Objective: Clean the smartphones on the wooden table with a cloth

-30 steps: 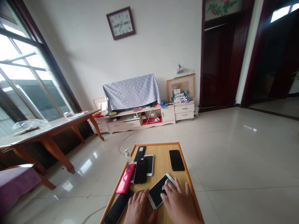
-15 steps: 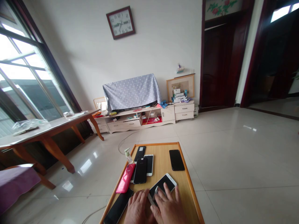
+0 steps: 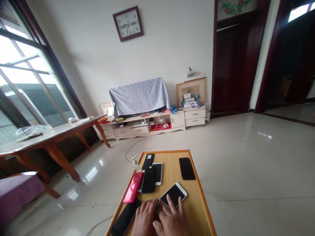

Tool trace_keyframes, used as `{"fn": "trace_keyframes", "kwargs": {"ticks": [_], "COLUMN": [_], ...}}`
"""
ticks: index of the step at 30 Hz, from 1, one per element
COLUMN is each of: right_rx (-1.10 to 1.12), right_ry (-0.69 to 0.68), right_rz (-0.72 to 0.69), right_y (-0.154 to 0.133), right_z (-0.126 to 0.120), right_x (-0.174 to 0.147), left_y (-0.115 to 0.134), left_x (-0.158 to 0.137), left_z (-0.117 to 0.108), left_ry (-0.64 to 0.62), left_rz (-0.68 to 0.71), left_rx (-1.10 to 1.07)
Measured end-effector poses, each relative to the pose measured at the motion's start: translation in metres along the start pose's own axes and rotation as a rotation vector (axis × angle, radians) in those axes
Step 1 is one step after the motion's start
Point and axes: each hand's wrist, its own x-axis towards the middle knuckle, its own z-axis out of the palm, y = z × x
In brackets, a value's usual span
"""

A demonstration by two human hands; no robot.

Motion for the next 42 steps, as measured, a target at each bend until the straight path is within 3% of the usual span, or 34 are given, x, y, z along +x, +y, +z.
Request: {"fn": "trace_keyframes", "kwargs": {"ticks": [4, 7, 9, 15, 17, 21, 24, 26, 32, 39, 42], "right_rx": [-0.136, -0.207, -0.183, -0.011, -0.028, -0.152, -0.205, -0.181, 0.036, -0.135, -0.085], "right_ry": [0.168, 0.207, 0.184, 0.006, 0.040, 0.173, 0.209, 0.182, 0.021, 0.168, 0.125], "right_rz": [0.222, 0.352, 0.319, -0.008, 0.027, 0.261, 0.344, 0.313, 0.018, 0.265, 0.191], "right_y": [0.031, 0.045, 0.039, -0.004, 0.000, 0.033, 0.045, 0.037, -0.007, 0.023, 0.017], "right_z": [-0.019, -0.024, -0.020, -0.004, -0.008, -0.025, -0.027, -0.021, -0.003, -0.014, -0.006], "right_x": [0.007, 0.013, 0.013, 0.006, 0.007, 0.015, 0.020, 0.020, 0.013, 0.025, 0.024], "left_y": [0.011, 0.016, 0.014, 0.008, 0.010, 0.014, 0.012, 0.010, 0.008, 0.012, 0.010], "left_x": [-0.004, -0.005, -0.005, -0.002, -0.003, -0.005, -0.004, -0.004, -0.002, -0.005, -0.003], "left_z": [-0.003, -0.005, -0.006, -0.007, -0.008, -0.008, -0.006, -0.005, -0.007, -0.006, -0.003], "left_ry": [0.057, 0.037, 0.044, -0.018, 0.002, 0.044, 0.041, 0.046, -0.029, 0.054, 0.050], "left_rz": [-0.027, -0.054, -0.046, -0.016, -0.025, -0.029, -0.033, -0.027, -0.012, -0.016, -0.016], "left_rx": [0.004, 0.003, -0.001, 0.017, 0.017, 0.003, -0.008, -0.018, 0.012, -0.008, -0.006]}}
